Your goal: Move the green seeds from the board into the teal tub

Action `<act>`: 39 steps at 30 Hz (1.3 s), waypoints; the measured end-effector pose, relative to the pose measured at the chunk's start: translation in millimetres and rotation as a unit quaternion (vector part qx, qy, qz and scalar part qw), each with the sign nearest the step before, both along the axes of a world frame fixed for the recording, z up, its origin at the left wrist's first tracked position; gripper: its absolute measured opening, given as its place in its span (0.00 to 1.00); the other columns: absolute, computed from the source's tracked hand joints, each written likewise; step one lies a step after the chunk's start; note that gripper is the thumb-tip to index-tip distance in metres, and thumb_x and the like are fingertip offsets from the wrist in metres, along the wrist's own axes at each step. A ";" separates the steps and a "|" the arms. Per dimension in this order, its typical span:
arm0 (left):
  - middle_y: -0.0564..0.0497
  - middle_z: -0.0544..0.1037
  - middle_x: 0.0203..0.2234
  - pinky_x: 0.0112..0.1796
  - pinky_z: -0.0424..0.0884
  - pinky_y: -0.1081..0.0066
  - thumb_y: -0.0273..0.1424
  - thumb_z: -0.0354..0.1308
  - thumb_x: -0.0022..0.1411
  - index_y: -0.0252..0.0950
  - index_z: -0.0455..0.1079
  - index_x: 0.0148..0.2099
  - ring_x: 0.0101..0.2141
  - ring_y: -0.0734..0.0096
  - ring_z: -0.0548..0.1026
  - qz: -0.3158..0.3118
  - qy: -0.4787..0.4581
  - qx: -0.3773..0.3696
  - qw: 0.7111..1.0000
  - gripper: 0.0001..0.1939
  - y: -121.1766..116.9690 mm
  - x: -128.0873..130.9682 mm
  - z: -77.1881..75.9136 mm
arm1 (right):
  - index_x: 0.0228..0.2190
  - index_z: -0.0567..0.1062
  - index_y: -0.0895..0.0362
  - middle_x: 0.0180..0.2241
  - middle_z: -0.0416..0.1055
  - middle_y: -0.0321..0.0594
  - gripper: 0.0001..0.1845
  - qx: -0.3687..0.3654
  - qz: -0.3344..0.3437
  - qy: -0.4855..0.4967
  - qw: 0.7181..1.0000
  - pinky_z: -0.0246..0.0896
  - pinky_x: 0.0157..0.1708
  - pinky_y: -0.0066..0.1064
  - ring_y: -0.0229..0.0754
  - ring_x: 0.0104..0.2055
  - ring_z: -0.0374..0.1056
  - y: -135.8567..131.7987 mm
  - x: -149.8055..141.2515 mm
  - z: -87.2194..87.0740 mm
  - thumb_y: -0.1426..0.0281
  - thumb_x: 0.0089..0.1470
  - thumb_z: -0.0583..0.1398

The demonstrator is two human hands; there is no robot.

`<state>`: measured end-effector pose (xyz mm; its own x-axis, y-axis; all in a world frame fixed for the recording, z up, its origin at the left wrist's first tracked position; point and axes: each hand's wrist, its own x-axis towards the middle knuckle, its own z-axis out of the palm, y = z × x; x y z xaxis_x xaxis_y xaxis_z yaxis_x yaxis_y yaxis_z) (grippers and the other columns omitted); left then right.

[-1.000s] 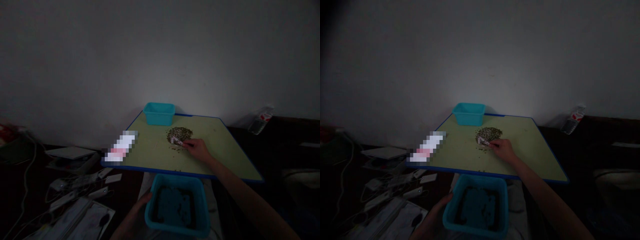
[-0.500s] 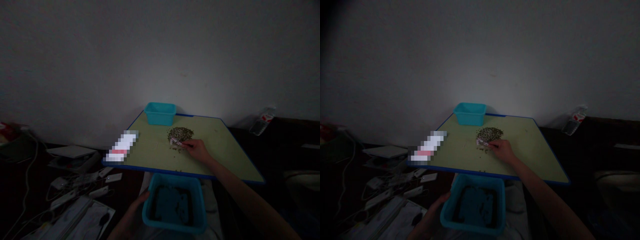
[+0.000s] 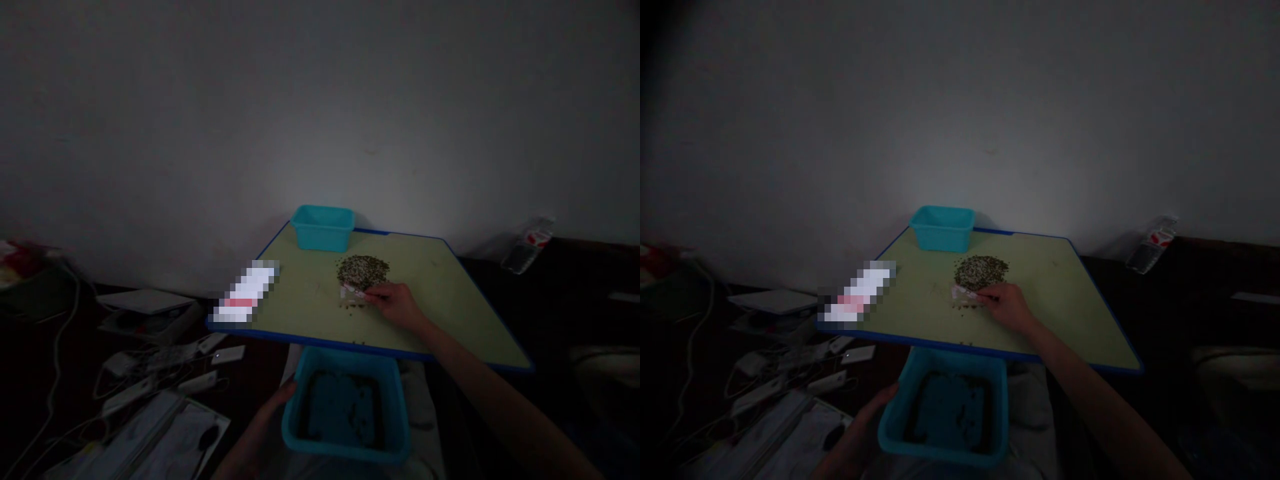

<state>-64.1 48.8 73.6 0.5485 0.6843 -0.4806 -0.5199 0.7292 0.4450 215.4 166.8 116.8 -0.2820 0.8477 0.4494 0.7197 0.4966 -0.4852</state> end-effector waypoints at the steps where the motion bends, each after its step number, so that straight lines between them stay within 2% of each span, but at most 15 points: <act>1: 0.41 0.79 0.38 0.47 0.62 0.50 0.35 0.51 0.57 0.33 0.52 0.60 0.42 0.49 0.74 -0.001 -0.004 -0.003 1.000 0.29 -0.6 -0.3 4.8 | 0.34 0.77 0.52 0.29 0.75 0.35 0.10 0.001 0.000 0.002 1.000 0.59 0.29 0.25 0.36 0.28 0.68 -0.5 -0.3 0.1 0.65 0.52 0.56; 4: 0.40 0.78 0.41 0.49 0.60 0.53 0.33 0.49 0.58 0.31 0.52 0.60 0.44 0.50 0.72 -0.003 -0.031 0.001 1.000 0.28 -1.9 -1.1 16.9 | 0.33 0.77 0.52 0.29 0.75 0.36 0.10 0.004 0.002 0.007 1.000 0.59 0.30 0.25 0.36 0.29 0.68 -1.2 -1.1 0.0 0.65 0.51 0.57; 7: 0.40 0.78 0.40 0.49 0.60 0.52 0.32 0.48 0.59 0.30 0.53 0.59 0.44 0.50 0.72 -0.005 -0.044 0.015 0.999 0.27 -1.3 -1.5 19.6 | 0.33 0.77 0.52 0.29 0.75 0.36 0.10 0.001 0.011 0.008 1.000 0.59 0.30 0.25 0.37 0.29 0.68 -2.7 -1.6 0.0 0.66 0.51 0.57; 12: 0.40 0.79 0.39 0.48 0.60 0.50 0.33 0.49 0.58 0.32 0.52 0.60 0.43 0.49 0.73 -0.008 -0.037 0.012 0.999 0.28 0.5 -1.9 8.9 | 0.34 0.77 0.50 0.31 0.76 0.36 0.10 -0.009 0.018 0.022 1.000 0.61 0.30 0.26 0.37 0.30 0.69 -4.8 -2.1 0.7 0.65 0.50 0.58; 16: 0.39 0.78 0.40 0.49 0.60 0.52 0.34 0.50 0.57 0.30 0.53 0.59 0.44 0.49 0.73 0.003 -0.037 0.002 0.999 0.28 0.9 -3.6 1.9 | 0.33 0.78 0.52 0.30 0.76 0.36 0.11 -0.029 -0.001 0.042 0.999 0.63 0.29 0.27 0.38 0.29 0.70 -4.5 2.0 5.7 0.64 0.50 0.58; 22: 0.40 0.78 0.41 0.49 0.60 0.52 0.34 0.50 0.58 0.33 0.53 0.59 0.43 0.51 0.73 0.009 -0.025 -0.001 1.000 0.28 1.7 -4.8 -8.9 | 0.32 0.78 0.53 0.31 0.76 0.38 0.13 -0.032 -0.074 0.057 0.995 0.64 0.27 0.29 0.42 0.29 0.71 -17.4 31.7 14.4 0.62 0.48 0.58; 28: 0.42 0.79 0.40 0.48 0.60 0.52 0.35 0.49 0.58 0.34 0.54 0.59 0.43 0.51 0.73 0.010 -0.020 0.003 1.000 0.27 -1.0 -2.8 -13.2 | 0.32 0.78 0.52 0.30 0.76 0.37 0.13 -0.051 -0.126 0.044 0.990 0.65 0.28 0.30 0.42 0.30 0.71 -42.8 57.2 4.8 0.61 0.49 0.57; 34: 0.42 0.81 0.35 0.47 0.62 0.52 0.36 0.48 0.59 0.34 0.55 0.59 0.40 0.52 0.76 0.006 -0.029 0.009 1.000 0.26 -0.2 -1.5 -15.1 | 0.33 0.78 0.52 0.30 0.76 0.37 0.13 -0.077 -0.135 0.033 0.987 0.64 0.27 0.31 0.44 0.29 0.71 -51.4 48.8 -2.1 0.61 0.49 0.56; 39: 0.42 0.81 0.32 0.47 0.62 0.53 0.34 0.48 0.59 0.32 0.56 0.58 0.38 0.53 0.77 0.011 -0.027 0.020 0.999 0.25 1.8 -0.7 -11.4 | 0.31 0.78 0.53 0.28 0.76 0.37 0.13 -0.101 -0.104 0.042 0.989 0.62 0.25 0.28 0.42 0.28 0.70 -61.4 33.3 0.8 0.62 0.50 0.56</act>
